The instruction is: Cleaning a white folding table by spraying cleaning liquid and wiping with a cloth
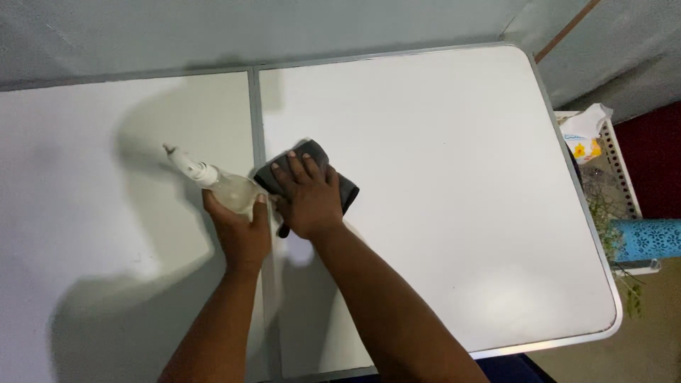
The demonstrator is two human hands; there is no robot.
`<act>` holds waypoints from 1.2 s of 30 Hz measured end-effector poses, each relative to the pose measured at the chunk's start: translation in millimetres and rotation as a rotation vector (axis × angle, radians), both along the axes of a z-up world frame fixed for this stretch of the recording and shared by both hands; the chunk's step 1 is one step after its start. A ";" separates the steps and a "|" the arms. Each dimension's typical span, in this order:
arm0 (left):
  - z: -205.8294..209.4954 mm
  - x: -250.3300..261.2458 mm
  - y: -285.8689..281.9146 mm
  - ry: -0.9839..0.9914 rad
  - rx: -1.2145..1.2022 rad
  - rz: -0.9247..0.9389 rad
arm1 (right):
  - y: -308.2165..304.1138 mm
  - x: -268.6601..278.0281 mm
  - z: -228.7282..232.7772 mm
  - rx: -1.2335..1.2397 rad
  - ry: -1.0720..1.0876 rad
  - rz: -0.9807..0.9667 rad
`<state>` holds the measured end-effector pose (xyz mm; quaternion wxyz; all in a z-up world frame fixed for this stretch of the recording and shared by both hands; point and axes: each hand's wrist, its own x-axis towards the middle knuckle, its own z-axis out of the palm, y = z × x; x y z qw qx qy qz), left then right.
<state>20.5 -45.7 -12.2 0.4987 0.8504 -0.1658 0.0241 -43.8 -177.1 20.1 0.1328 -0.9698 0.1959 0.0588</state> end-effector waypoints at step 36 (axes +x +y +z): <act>14.9 -1.9 -6.4 0.001 -0.036 -0.008 | -89.8 1.9 -18.8 -0.145 -0.042 -0.308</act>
